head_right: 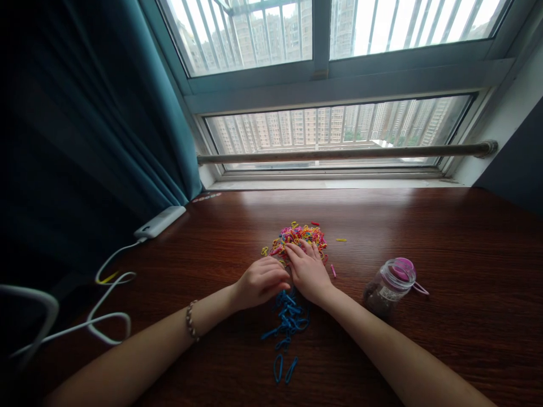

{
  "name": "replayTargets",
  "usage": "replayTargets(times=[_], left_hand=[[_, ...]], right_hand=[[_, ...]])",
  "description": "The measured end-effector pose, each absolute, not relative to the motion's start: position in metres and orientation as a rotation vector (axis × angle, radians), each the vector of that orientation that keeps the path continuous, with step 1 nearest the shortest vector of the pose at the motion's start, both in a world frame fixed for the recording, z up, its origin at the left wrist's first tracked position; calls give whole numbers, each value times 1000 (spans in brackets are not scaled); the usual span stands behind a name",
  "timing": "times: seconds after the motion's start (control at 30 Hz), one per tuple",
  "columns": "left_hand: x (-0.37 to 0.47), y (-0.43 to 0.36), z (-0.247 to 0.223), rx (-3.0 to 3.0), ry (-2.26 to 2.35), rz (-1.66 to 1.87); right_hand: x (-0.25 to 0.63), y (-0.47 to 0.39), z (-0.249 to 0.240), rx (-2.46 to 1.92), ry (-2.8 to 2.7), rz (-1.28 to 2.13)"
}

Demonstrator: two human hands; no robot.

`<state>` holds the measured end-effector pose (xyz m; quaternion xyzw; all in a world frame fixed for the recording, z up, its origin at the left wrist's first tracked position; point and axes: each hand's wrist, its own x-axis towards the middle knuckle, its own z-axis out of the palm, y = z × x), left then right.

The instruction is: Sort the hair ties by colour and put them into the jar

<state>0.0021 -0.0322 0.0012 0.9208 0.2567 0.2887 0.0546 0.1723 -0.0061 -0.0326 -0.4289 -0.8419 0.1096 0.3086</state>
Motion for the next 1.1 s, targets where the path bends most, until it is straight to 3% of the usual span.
replayTargets(times=[0.27,0.53,1.1], left_hand=[[-12,3,-10,2616,1405,1007],[-10,3,-17,2641,1416,702],[-12,2,-13,2597,1350,925]], right_hand=[[179,3,-31,-949,-1915,516],[181,3,-29,-958,-1779,621],[182,-1,-20,-1071,-1587,595]])
